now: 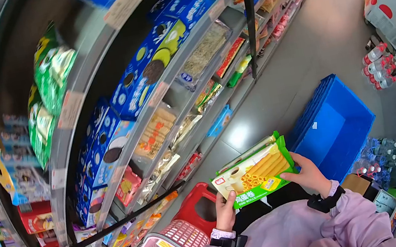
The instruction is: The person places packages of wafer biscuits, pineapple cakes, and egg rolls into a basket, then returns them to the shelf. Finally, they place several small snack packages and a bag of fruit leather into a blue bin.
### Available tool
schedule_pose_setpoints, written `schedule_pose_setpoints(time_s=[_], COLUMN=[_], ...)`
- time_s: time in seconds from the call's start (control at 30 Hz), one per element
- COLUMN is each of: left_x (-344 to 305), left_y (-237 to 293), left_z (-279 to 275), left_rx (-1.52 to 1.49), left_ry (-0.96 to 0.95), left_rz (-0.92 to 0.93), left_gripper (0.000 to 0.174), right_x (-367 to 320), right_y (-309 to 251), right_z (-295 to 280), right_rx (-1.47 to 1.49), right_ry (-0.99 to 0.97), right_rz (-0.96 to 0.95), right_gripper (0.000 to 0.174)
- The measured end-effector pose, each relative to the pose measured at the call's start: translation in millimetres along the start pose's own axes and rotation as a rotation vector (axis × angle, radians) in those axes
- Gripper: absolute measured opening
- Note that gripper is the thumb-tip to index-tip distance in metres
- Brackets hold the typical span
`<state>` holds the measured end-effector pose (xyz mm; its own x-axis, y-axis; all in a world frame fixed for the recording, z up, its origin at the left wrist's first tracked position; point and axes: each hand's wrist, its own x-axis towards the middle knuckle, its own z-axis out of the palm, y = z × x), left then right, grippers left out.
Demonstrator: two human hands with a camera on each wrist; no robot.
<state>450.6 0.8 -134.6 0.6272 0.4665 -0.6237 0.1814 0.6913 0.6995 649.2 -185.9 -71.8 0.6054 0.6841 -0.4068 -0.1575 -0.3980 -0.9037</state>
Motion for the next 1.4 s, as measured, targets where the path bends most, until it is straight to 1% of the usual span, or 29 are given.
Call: schedule_pose_setpoints(time_s=[0.07,0.17,0.33,0.37,0.4,0.47,0.53,0.6,0.63,0.7,0.73,0.77,0.8,0.87,0.93,0.97,1.03,1.1,1.13,1.17,1.3,1.37,1.4], left_x=[10,25,56,62,70,87,102,119,127,147,156,166,176,199,223,235,258,278,287,295,319,329,335], left_y=[-5,-10,-22,-21,-24,-27,-36,-34,-37,-48,-51,-56,-58,-59,-64,-66,-68,-70,-69,-67,-53,-44,-41], left_z=[5,9,7,8,6,6,-10,-7,-10,-23,-31,-41,-44,-48,-62,-66,-74,-83,-88,-93,-105,-113,-120], left_rx=[-0.036,-0.049,-0.094,-0.179,-0.197,-0.212,-0.16,-0.17,-0.175,-0.157,-0.109,-0.115,-0.098,-0.073,-0.066,-0.053,-0.092,-0.08,-0.087,-0.092,-0.017,0.044,0.056], left_ry=[-0.015,-0.006,0.029,0.038,0.037,0.041,0.022,-0.015,0.014,0.033,0.0,-0.002,-0.002,-0.021,-0.022,-0.02,0.01,0.014,0.014,0.011,0.04,0.096,0.113], left_rz=[-0.047,-0.042,-0.017,-0.051,-0.033,0.016,0.021,0.044,0.052,0.09,0.081,0.073,0.096,0.116,0.128,0.14,0.137,0.15,0.123,0.106,0.127,0.075,0.048], left_gripper=[0.038,0.039,0.044,0.046,0.046,0.045,0.046,0.047,0.048,0.05,0.054,0.054,0.054,0.055,0.053,0.052,0.05,0.047,0.046,0.044,0.041,0.042,0.043], right_x=[12,34,77,87,94,115,134,153,161,176,183,192,200,218,242,253,277,297,306,315,348,362,373], right_y=[2,18,45,46,44,67,86,107,119,140,150,157,156,165,193,196,208,210,214,217,204,198,199], right_z=[-12,-21,-20,-19,-18,-9,-3,3,6,10,14,17,17,22,31,36,42,48,54,58,67,72,77], right_rx=[-0.067,-0.128,-0.078,-0.053,-0.059,0.016,0.037,0.098,0.131,0.145,0.179,0.21,0.234,0.301,0.277,0.312,0.284,0.21,0.236,0.208,0.14,0.16,0.089], right_ry=[0.001,0.045,0.03,0.018,0.0,-0.029,-0.046,-0.054,-0.058,-0.072,-0.079,-0.085,-0.11,-0.136,-0.106,-0.092,-0.096,-0.046,-0.038,-0.033,-0.004,0.003,0.058], right_rz=[0.005,-0.18,-0.227,-0.228,-0.212,-0.225,-0.24,-0.237,-0.234,-0.177,-0.153,-0.132,-0.035,0.018,-0.156,-0.146,-0.2,-0.223,-0.176,-0.172,-0.155,-0.124,-0.163], right_gripper=[0.06,0.058,0.057,0.057,0.055,0.055,0.057,0.059,0.06,0.061,0.061,0.06,0.061,0.062,0.064,0.062,0.059,0.055,0.054,0.053,0.05,0.05,0.051])
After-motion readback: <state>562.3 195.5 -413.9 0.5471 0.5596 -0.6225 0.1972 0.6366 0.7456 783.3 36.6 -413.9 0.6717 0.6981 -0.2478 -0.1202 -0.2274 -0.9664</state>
